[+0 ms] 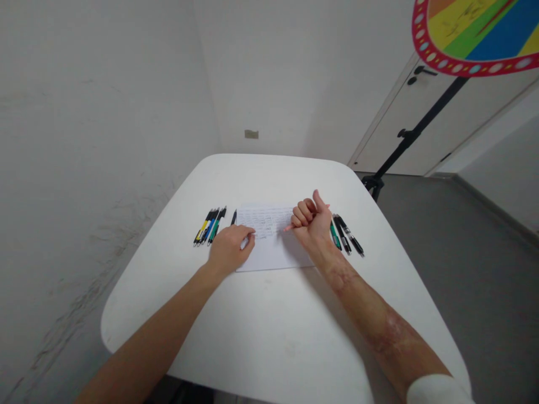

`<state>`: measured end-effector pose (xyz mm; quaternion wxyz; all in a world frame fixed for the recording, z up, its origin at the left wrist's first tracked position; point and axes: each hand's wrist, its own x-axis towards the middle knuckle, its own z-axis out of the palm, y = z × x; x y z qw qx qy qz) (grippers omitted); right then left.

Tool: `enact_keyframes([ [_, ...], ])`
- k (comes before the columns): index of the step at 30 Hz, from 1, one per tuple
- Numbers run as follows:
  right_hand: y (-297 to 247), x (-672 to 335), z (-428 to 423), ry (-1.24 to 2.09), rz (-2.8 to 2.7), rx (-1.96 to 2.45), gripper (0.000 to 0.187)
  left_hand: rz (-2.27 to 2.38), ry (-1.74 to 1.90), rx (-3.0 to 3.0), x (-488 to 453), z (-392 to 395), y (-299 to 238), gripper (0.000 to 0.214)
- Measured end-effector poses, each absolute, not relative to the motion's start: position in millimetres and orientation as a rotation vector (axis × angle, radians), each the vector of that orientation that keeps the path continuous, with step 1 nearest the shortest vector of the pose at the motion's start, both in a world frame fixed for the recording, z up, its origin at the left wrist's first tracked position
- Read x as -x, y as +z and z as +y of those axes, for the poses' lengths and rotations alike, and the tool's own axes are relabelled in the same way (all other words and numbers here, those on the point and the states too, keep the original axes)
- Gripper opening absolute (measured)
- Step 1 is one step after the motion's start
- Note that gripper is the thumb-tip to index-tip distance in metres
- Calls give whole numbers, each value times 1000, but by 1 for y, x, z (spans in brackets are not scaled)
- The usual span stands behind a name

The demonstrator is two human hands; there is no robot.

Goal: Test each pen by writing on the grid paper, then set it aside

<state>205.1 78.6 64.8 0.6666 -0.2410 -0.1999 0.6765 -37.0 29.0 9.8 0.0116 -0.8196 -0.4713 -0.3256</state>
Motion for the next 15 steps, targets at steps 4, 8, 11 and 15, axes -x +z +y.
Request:
enact_keyframes([
  [4, 58, -199, 80, 1418, -702, 685, 52, -1491, -953, 2599, 37, 29, 11, 16],
  [8, 44, -196, 71, 1216, -1000, 919, 54, -1525, -855, 2629, 36, 27, 14, 23],
  [11, 34, -195, 60, 1281, -1126, 1052, 73, -1528, -824, 2636, 36, 26, 15, 33],
  [15, 26, -196, 49, 1209, -1276, 1097, 53, -1515, -809, 2645, 36, 26, 15, 40],
])
